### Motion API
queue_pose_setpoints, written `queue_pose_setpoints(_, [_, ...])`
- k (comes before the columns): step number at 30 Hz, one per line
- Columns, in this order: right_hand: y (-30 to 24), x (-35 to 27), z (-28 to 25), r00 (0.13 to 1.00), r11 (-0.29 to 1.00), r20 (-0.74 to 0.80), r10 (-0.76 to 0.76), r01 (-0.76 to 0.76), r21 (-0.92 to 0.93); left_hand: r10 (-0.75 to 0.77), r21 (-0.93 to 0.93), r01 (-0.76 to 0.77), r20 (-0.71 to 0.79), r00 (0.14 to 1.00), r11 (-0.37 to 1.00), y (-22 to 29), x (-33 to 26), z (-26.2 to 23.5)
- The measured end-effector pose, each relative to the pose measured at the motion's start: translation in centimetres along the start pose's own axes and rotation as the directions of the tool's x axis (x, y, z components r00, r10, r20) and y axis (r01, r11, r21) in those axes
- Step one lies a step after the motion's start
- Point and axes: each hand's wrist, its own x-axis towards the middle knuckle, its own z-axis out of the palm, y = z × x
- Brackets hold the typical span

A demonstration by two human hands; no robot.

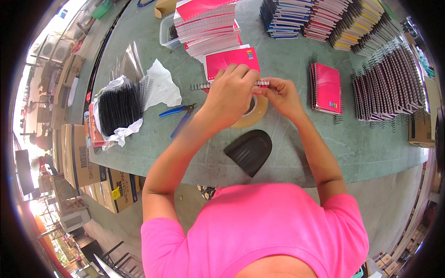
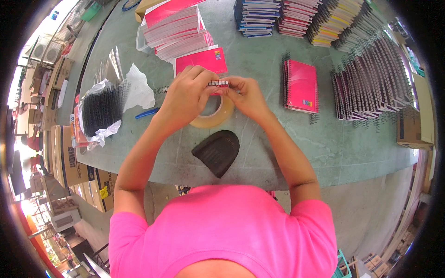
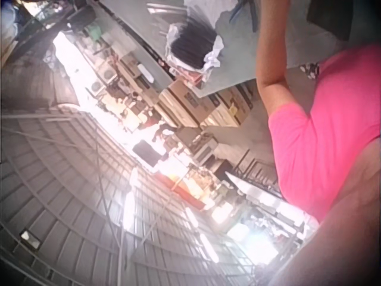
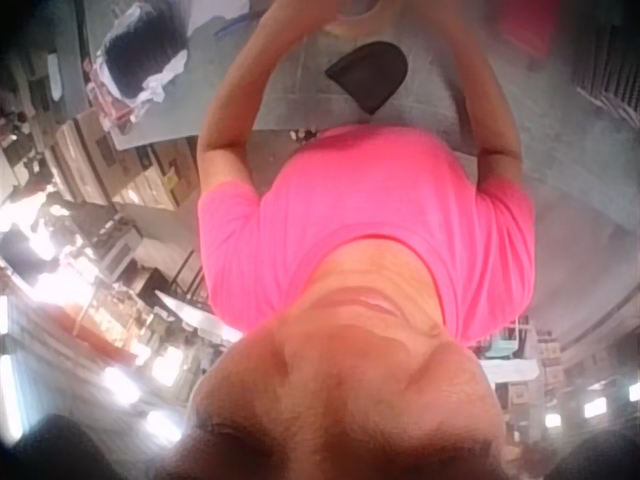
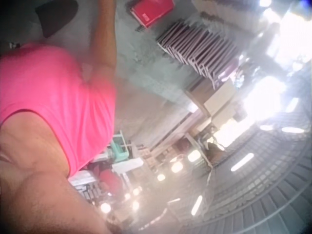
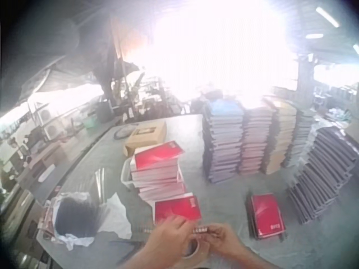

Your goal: The person assembles notebooks by threading wire coils through the punched edges of paper stacks and notebook covers, then uses shears to cut the excess wire.

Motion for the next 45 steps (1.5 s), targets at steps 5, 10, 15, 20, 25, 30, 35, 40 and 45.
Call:
queue_pose_setpoints(5, [0.0, -0.1, -0.1, 1.000, 1.000, -0.008, -0.007, 0.007, -0.020, 0.049, -0.127, -0.055, -0.053, 0.997, 0.990, 0.7, 0.7, 1.2])
queue_pose_setpoints(10, [0.4, -0.2, 0.0, 0.997, 0.994, -0.053, -0.047, 0.041, -0.102, 0.108, -0.155, -0.121, -0.087, 0.990, 0.981, 0.4, 0.8, 2.2])
queue_pose_setpoints(15, [-1.0, -0.6, 0.9, 0.989, 0.883, -0.102, -0.110, 0.050, -0.467, -0.010, -0.072, 0.002, -0.114, 0.993, 0.997, 1.4, 0.5, 2.2])
queue_pose_setpoints(20, [-0.7, -1.2, 0.0, 0.993, 0.987, -0.087, -0.077, 0.064, -0.150, 0.047, 0.020, -0.045, -0.140, 0.989, 0.999, 0.6, 0.5, 1.4])
queue_pose_setpoints(25, [-3.0, -2.0, -3.3, 0.926, 0.998, -0.377, -0.005, 0.028, 0.055, -0.284, -0.154, 0.277, -0.024, 0.959, 0.949, 0.8, 1.1, -1.8])
queue_pose_setpoints(30, [-5.1, -3.3, -1.9, 0.894, 0.964, -0.422, 0.150, -0.037, 0.264, 0.097, -0.080, -0.096, 0.005, 0.995, 0.992, 5.4, 0.7, 3.0])
queue_pose_setpoints(35, [-5.8, -4.0, -9.0, 0.893, 0.982, -0.449, 0.036, 0.051, 0.180, 0.206, -0.083, -0.214, -0.099, 0.974, 0.973, 5.9, 0.7, 2.6])
queue_pose_setpoints(40, [3.3, -7.6, -17.2, 0.782, 0.590, -0.537, -0.317, -0.280, -0.757, 0.011, -0.177, -0.018, -0.042, 0.999, 0.984, 2.0, -0.4, 1.7])
queue_pose_setpoints(45, [2.5, -8.2, -17.0, 0.736, 0.773, -0.672, -0.082, -0.379, -0.510, -0.055, -0.211, 0.048, -0.027, 0.998, 0.976, 0.8, -2.0, 2.1])
